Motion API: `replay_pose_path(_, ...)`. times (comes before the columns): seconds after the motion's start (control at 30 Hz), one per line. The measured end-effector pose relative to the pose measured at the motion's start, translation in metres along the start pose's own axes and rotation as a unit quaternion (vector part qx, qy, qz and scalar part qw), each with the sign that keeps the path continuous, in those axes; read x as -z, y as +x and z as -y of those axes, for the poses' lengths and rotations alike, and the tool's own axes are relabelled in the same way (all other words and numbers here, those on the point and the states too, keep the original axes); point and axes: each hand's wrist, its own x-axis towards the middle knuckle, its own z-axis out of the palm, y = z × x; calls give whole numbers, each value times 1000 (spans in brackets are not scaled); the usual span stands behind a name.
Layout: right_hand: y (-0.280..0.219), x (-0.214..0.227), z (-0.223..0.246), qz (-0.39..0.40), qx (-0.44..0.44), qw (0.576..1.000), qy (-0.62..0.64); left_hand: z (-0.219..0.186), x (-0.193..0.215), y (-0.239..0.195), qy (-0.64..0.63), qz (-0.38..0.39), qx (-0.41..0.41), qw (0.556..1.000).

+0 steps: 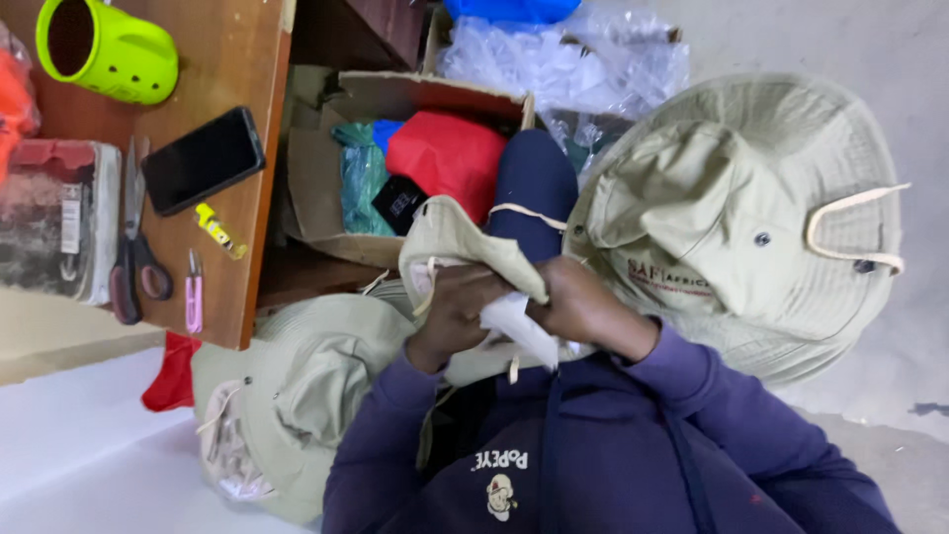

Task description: The person uses a small pink tool to scrape the logo on a beige bucket hat, then wipes the area with a yellow stick and a white cloth. They repeat this process on a second hat.

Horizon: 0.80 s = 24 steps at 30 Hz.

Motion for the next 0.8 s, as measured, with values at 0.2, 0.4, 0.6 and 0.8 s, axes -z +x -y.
replay_pose_path(0.2, 17, -7, -57, 16, 59, 994, 88, -12, 3, 45, 4, 60, 67, 996)
replay_pose_path(0.4, 1, 40, 12, 22, 5, 957, 289, -29, 3, 53, -106, 19, 205, 973)
replay_pose_path(0.6, -13, 49, 42, -123, -59, 861, 491, -17, -45, -6, -494, -162, 306, 797)
replay_pose_path(0.8, 0, 43, 56, -221, -49, 849, 478, -27, 4, -61, -418, 29, 468, 778)
